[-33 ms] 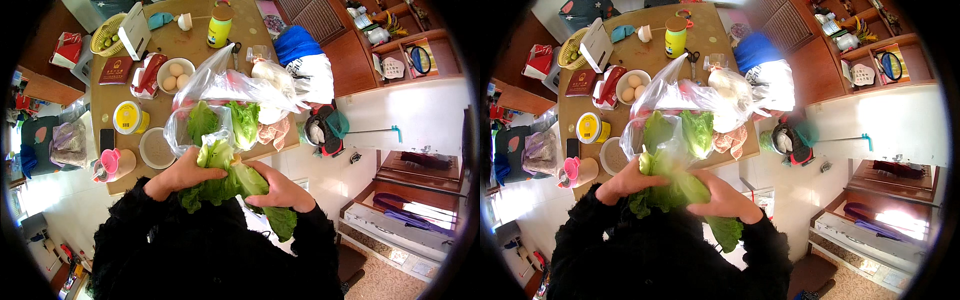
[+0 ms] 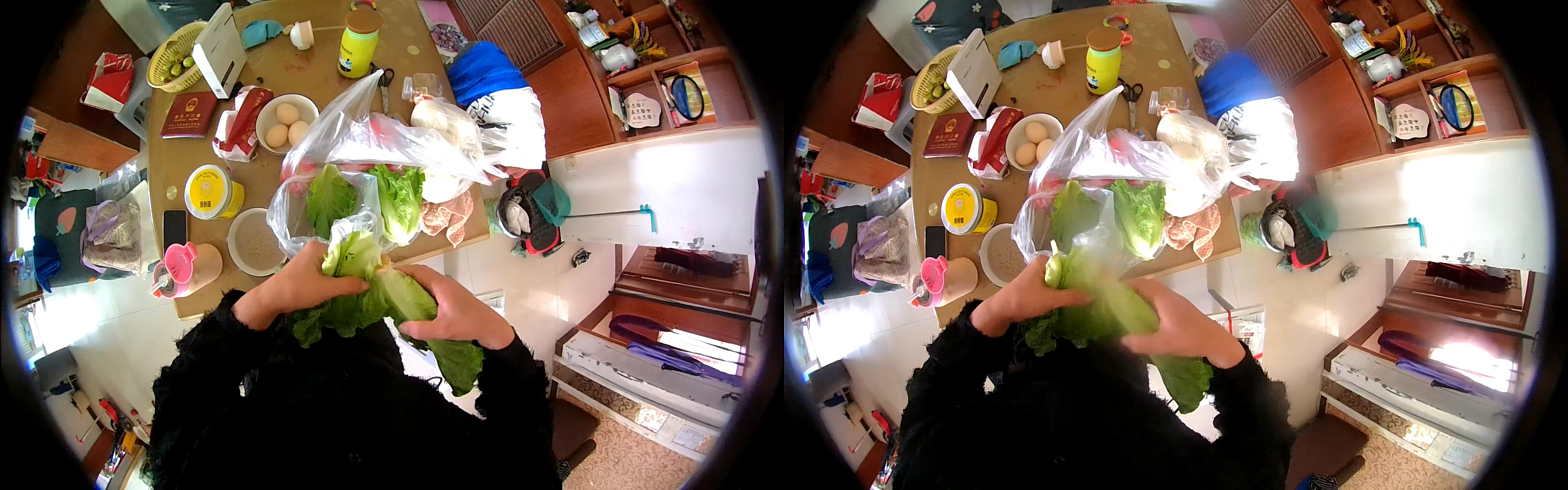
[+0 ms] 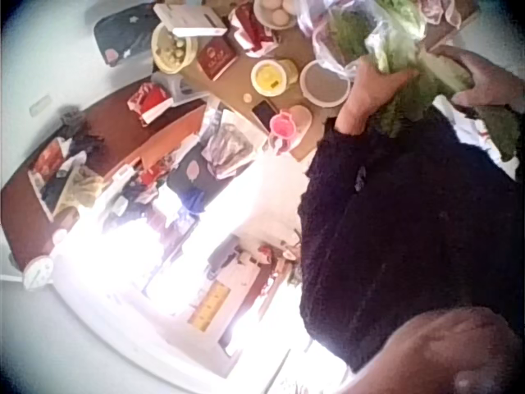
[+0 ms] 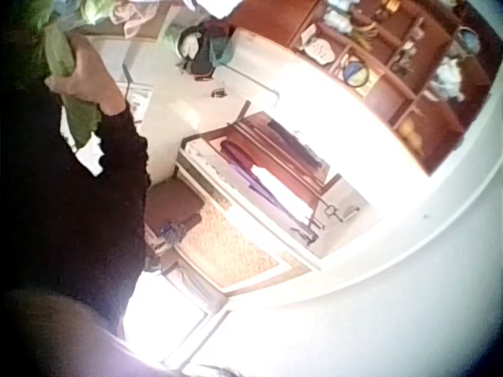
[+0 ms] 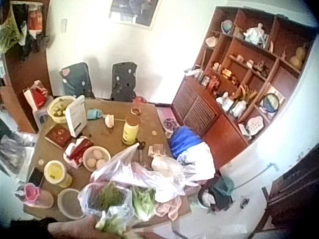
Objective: The person picks up a head of lettuce, removes individual leaves from it, carries the leaves to a kitchen sink, and rinses them under running water before placing them into a colander.
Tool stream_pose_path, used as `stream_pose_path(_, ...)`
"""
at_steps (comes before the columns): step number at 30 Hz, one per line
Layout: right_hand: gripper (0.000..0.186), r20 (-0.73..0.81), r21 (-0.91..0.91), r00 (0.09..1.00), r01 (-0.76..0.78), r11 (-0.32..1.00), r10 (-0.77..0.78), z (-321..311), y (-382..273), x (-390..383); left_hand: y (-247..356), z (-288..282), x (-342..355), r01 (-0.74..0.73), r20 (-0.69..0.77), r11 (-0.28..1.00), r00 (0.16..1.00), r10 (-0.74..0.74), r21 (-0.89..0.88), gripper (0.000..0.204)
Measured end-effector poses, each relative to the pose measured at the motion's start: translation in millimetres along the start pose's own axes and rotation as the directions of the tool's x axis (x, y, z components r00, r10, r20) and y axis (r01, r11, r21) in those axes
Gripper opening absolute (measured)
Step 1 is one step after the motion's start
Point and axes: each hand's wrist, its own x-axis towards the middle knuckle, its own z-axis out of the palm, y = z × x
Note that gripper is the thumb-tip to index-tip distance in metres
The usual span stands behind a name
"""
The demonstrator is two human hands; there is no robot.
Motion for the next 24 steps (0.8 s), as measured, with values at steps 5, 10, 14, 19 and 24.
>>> stream_pose_path(5, 0.076, -0.064, -0.378, 0.998, -0.022, 0.926, -0.002, 5.0, -19.0, -1.8, 2.8, -8.3, -6.4, -0.003, -0.029, 0.921, 0.999, 0.016, 0.39, 0.04)
stream_pose_path(10, 0.071, -0.284, -0.213, 0.958, -0.105, 0.971, 0.041, 1.3, -5.0, -12.0, -1.7, -36.6, -2.0, 0.001, -0.282, 0.988, 0.959, 0.042, 0.151, 0.044)
stream_pose_path(14, 0.077, -0.199, 0.395, 0.969, -0.059, 0.917, 0.148, -0.6, -15.9, -2.3, 0.4, -47.9, 29.1, 0.027, -0.381, 0.885, 0.896, -0.227, -0.464, 0.037)
stream_pose_path(19, 0.077, -0.097, 0.827, 0.991, 0.03, 0.561, 0.09, 3.9, -10.5, 14.5, -61.9, -57.9, 85.4, -0.041, -0.531, 0.94, 0.833, -0.155, -0.339, 0.033)
stream_pose_path(24, 0.077, -0.127, 0.911, 0.99, 0.096, 0.4, 0.053, 9.3, 17.0, 43.3, -78.3, -64.0, 99.8, 0.084, -0.495, 0.98, 0.853, -0.163, -0.178, 0.039)
